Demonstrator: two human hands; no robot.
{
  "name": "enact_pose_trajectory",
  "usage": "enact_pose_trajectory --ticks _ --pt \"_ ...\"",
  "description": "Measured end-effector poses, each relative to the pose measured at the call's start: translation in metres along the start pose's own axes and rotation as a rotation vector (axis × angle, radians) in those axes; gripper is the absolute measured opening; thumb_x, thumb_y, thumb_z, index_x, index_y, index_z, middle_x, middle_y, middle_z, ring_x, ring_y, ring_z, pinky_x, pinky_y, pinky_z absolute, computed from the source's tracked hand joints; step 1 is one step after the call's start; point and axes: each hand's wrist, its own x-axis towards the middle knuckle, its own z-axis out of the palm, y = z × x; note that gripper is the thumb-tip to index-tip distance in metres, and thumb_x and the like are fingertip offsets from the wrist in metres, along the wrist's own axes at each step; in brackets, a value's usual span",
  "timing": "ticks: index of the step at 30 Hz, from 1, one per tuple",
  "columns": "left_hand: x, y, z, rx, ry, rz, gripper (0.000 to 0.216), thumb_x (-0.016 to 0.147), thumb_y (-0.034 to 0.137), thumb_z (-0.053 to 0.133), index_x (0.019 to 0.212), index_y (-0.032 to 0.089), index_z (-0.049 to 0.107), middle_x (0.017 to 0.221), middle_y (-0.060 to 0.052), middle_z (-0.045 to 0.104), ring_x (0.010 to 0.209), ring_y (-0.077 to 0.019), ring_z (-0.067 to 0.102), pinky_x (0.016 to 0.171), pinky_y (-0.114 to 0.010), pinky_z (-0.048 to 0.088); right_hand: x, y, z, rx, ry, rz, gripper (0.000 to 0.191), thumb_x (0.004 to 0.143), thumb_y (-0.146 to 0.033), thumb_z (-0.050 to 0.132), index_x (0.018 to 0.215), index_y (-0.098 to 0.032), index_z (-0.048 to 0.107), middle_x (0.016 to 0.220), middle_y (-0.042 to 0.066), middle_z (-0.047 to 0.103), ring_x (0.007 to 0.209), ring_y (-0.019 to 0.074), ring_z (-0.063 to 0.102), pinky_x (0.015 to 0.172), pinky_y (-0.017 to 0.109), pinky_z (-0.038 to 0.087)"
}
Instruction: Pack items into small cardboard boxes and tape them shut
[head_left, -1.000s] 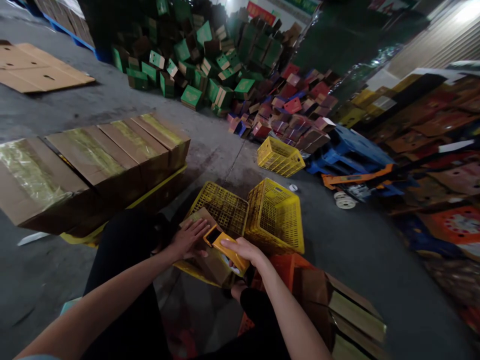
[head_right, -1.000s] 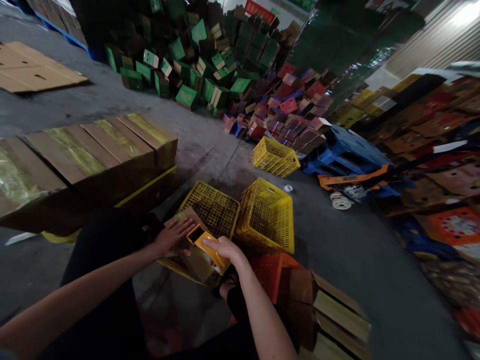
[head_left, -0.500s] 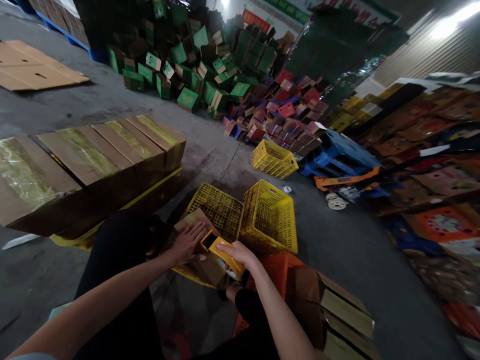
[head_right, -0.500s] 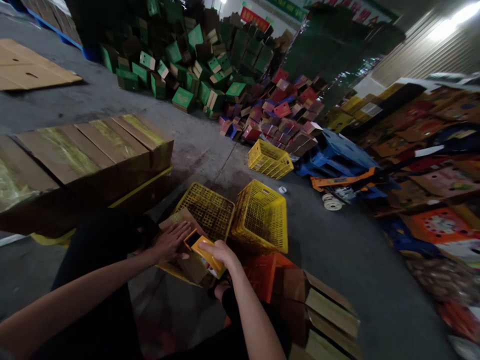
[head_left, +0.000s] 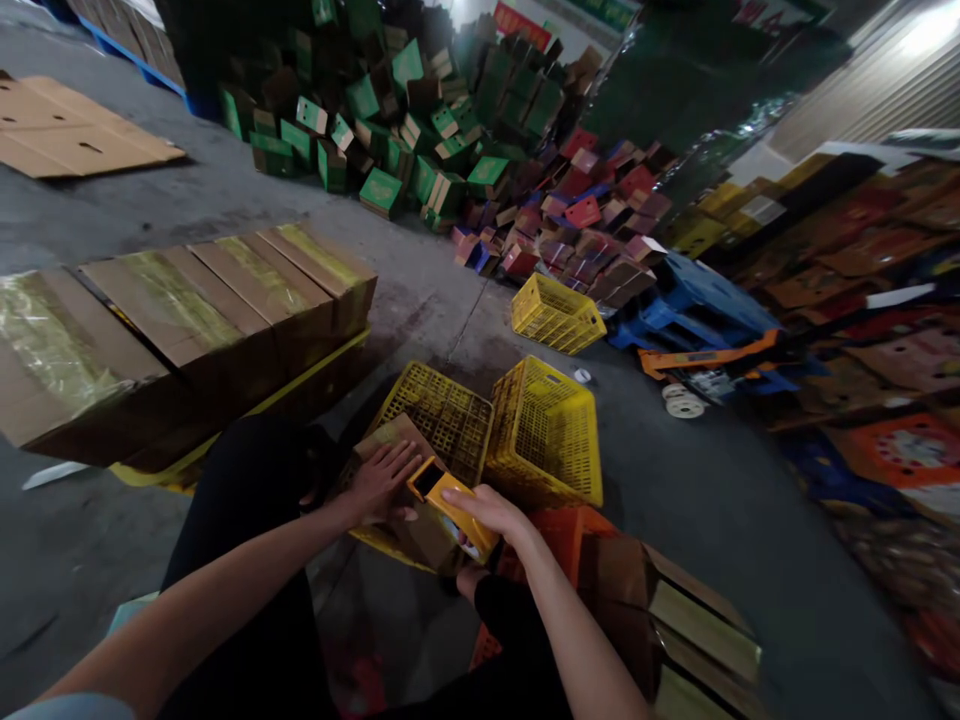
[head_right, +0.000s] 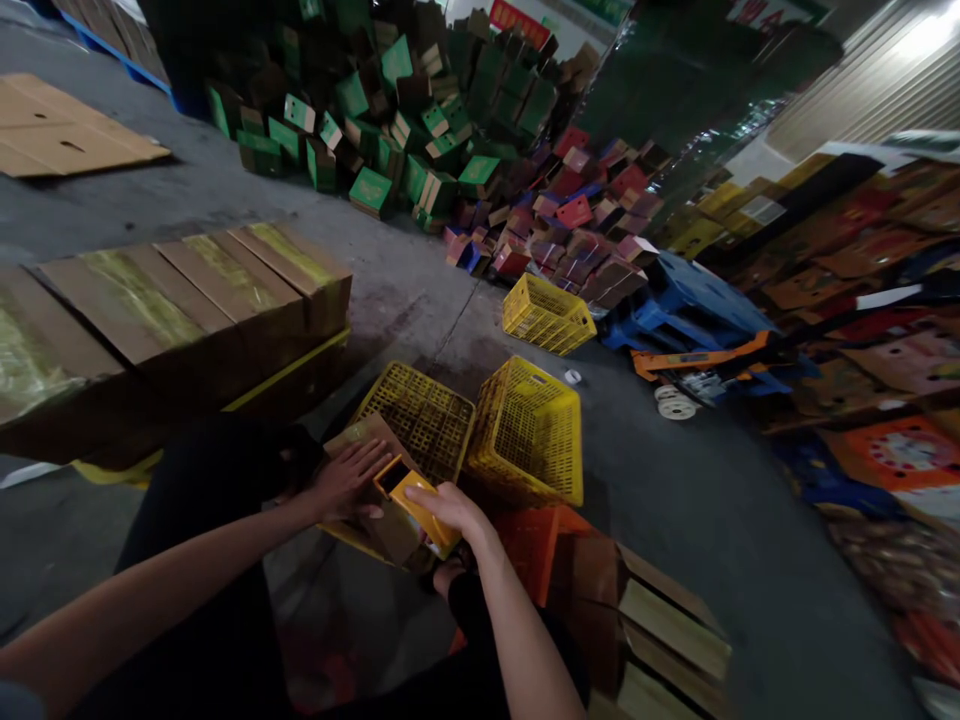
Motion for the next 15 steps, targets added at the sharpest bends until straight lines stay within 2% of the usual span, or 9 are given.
enact_pose_trajectory --ticks 8,15 --pt "0.0 0.001 0.004 -0.002 -0.003 0.018 0.104 0.085 0.084 0.044 0.161 0.014 0.027 0.166 -0.018 0.025 0.152 -0.036 0.024 0.121 -0.049 0.016 -0.013 0.009 0.0 0.08 -0.007 -0.004 0.041 0.093 -0.056 0.058 0.087 -0.017 0.069 0.061 0.004 0.072 0.054 0.0193 0.067 0.052 0.025 0.053" --pt "-0.001 0.002 0.003 -0.005 -0.023 0.031 0.109 0.081 0.087 0.045 0.161 0.015 0.026 0.166 -0.017 0.024 0.153 -0.0339 0.024 0.121 -0.046 0.015 -0.017 0.014 0.005 0.109 -0.01 0.023 0.046 0.093 -0.058 0.056 0.086 -0.015 0.069 0.061 0.006 0.071 0.054 0.0186 0.067 0.053 0.025 0.053"
